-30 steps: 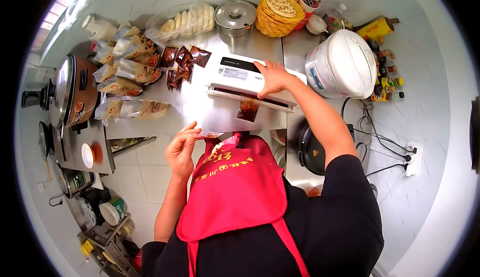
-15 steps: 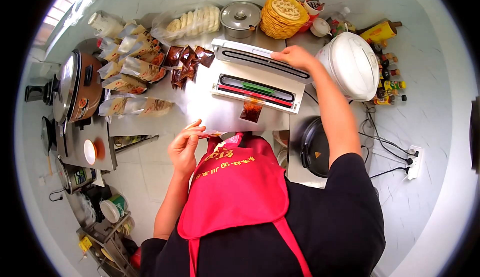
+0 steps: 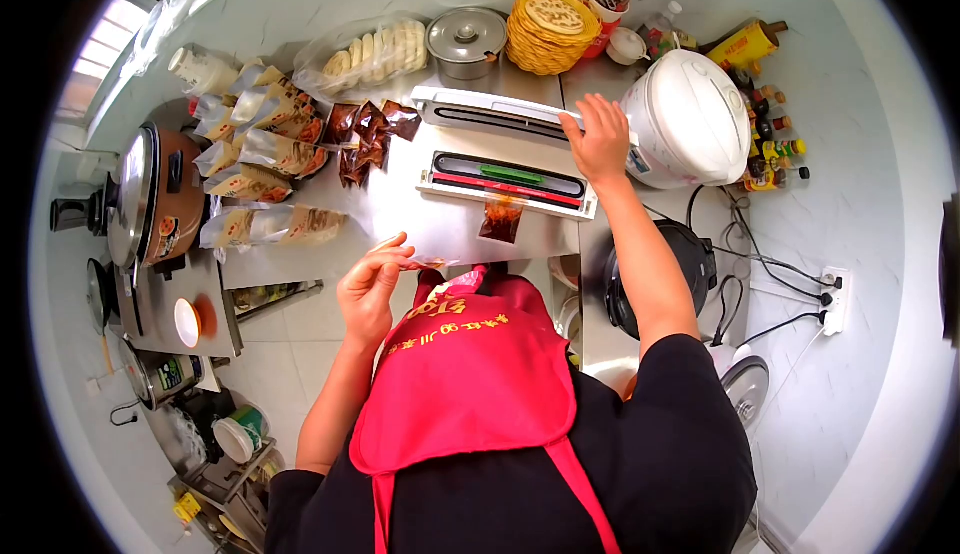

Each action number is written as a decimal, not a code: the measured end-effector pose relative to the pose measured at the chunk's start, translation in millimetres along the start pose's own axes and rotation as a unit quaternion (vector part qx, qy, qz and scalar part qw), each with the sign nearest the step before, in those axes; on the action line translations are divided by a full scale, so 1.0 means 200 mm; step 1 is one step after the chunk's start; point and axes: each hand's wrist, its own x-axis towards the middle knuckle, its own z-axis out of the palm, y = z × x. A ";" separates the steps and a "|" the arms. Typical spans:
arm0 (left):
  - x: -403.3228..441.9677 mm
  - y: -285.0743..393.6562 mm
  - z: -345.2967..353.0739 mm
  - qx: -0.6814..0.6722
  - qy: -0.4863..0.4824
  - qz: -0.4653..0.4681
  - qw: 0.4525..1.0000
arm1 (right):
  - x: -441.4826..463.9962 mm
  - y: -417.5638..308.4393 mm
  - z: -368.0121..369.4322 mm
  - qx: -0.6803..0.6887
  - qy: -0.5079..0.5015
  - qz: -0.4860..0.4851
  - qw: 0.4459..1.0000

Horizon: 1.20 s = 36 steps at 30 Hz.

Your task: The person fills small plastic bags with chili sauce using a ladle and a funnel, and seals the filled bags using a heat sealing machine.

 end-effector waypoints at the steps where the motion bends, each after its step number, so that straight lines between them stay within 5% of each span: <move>1: 0.00 0.01 0.00 0.008 0.002 -0.006 1.000 | 0.01 -0.04 -0.05 0.052 0.020 0.000 0.998; 3: -0.01 0.00 -0.03 0.014 0.005 -0.002 1.000 | -0.15 -0.23 -0.17 0.089 -0.098 0.155 0.979; 5: 0.00 -0.01 -0.04 0.015 0.009 0.002 1.000 | -0.38 -0.44 -0.22 0.192 -0.295 0.427 0.833; 6: 0.00 -0.01 -0.04 0.008 0.011 0.007 1.000 | -0.61 -0.45 -0.14 0.156 -0.399 0.444 0.787; 9: -0.01 0.01 -0.06 0.004 0.019 0.005 1.000 | -1.03 -0.50 0.07 0.152 -0.404 0.527 0.732; 11: -0.05 0.03 -0.08 0.014 0.021 -0.007 1.000 | -1.08 -0.58 0.14 0.257 -0.257 0.669 0.648; 13: -0.04 0.04 -0.12 0.007 0.018 0.004 1.000 | -1.10 -0.64 0.23 0.309 -0.184 0.646 0.673; 18: -0.08 0.04 -0.21 0.008 0.035 0.001 0.999 | -1.01 -0.88 0.24 0.438 -0.326 0.610 0.574; 19: -0.09 0.04 -0.23 0.011 0.043 0.004 0.999 | -0.98 -0.94 0.29 0.435 -0.370 0.574 0.586; 21: -0.10 0.04 -0.27 0.011 0.055 -0.005 0.998 | -0.85 -1.09 0.38 0.505 -0.274 0.465 0.674; 25: -0.12 0.05 -0.34 0.005 0.062 -0.013 0.998 | -0.39 -1.25 0.48 0.527 -0.332 0.552 0.555; 27: -0.13 0.06 -0.33 -0.010 0.065 -0.028 0.997 | -0.48 -1.23 0.66 0.401 -0.303 0.486 0.715; 28: -0.11 0.07 -0.33 -0.024 0.065 -0.042 0.997 | -0.43 -1.24 0.60 0.402 -0.301 0.485 0.716; 32: -0.07 -0.04 -0.33 0.005 0.018 -0.036 0.999 | -0.32 -1.21 0.07 0.545 -0.418 0.376 0.622; 36: 0.00 -0.15 -0.21 -0.070 -0.004 -0.091 0.993 | -0.30 -1.13 -0.26 0.625 -0.379 0.369 0.575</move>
